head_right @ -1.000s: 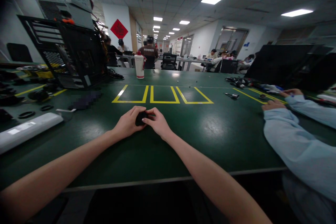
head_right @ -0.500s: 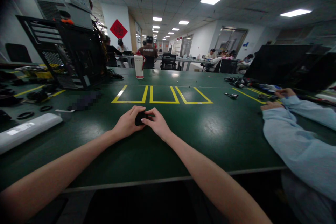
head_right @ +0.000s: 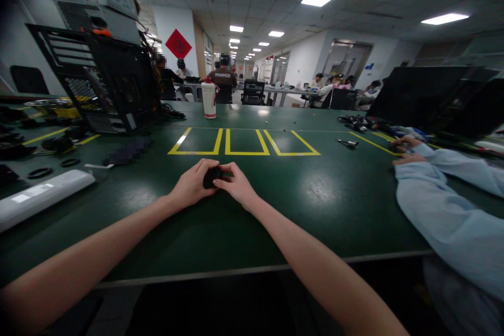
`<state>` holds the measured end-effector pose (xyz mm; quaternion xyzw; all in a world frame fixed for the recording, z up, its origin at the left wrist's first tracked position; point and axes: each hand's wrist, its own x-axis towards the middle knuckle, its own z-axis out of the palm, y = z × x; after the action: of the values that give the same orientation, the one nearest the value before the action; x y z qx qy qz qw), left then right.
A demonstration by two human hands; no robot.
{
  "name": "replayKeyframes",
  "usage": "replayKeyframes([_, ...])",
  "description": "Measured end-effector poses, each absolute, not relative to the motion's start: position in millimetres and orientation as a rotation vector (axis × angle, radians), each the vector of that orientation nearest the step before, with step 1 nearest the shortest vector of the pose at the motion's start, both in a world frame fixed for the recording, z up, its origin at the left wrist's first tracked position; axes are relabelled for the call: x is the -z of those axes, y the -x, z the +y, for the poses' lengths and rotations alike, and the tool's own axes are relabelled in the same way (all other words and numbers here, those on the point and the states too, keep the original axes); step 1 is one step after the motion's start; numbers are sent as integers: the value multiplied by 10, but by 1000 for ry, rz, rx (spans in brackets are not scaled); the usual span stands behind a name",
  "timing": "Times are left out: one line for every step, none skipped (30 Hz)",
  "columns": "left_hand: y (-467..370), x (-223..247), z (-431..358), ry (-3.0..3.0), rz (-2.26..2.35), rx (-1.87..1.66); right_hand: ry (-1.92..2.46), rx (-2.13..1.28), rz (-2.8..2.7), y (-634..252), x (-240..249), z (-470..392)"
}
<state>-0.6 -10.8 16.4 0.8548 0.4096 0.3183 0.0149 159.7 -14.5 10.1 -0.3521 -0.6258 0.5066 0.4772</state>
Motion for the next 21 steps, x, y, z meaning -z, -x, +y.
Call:
replayKeyframes([5,-164,-110,-2658,1274,-997,850,-1235,-1527,-1595,-98,-143])
replayKeyframes([4,-165,-110,-2658,1272,-1000,838,-1231,-1527,-1593,-94,-138])
replayKeyframes([4,-165,-110,-2659,1270,-1002,829,-1225,-1529,-1591,-89,-132])
replayKeyframes([4,-165,-110,-2660,1269,-1004,824,-1214,-1529,-1591,-85,-125])
replayKeyframes([5,-165,-109,-2661,1266,-1004,825,-1199,-1526,-1591,-81,-119])
replayKeyframes([7,-165,-109,-2661,1262,-1003,832,-1192,-1522,-1592,-78,-113])
replayKeyframes([8,-165,-110,-2661,1260,-1002,845,-1194,-1516,-1594,-77,-108])
replayKeyframes([9,-165,-110,-2662,1259,-1000,860,-1205,-1511,-1596,-76,-104])
replayKeyframes([10,-166,-111,-2663,1261,-999,874,-1223,-1511,-1599,-76,-102])
replayKeyframes([11,-167,-112,-2664,1264,-996,884,-1245,-1512,-1601,-77,-101])
replayKeyframes([10,-168,-114,-2666,1267,-993,887,-1264,-1515,-1603,-78,-101])
replayKeyframes([10,-168,-114,-2666,1269,-992,882,-1275,-1516,-1605,-79,-103])
replayKeyframes([8,-169,-115,-2666,1269,-991,869,-1278,-1515,-1606,-80,-106])
replayKeyframes([7,-170,-115,-2665,1268,-992,852,-1277,-1513,-1606,-81,-110])
replayKeyframes([5,-170,-114,-2664,1266,-993,834,-1274,-1511,-1605,-82,-115])
replayKeyframes([4,-170,-113,-2663,1265,-992,817,-1272,-1509,-1604,-84,-122])
replayKeyframes([3,-170,-112,-2664,1265,-995,805,-1271,-1507,-1602,-86,-128])
replayKeyframes([2,-170,-111,-2666,1265,-995,799,-1270,-1505,-1600,-89,-134])
replayKeyframes([2,-170,-111,-2669,1266,-995,799,-1269,-1505,-1598,-92,-140])
replayKeyframes([3,-170,-111,-2670,1266,-995,803,-1266,-1505,-1596,-95,-144])
replayKeyframes([4,-170,-111,-2670,1265,-997,808,-1259,-1507,-1594,-99,-147])
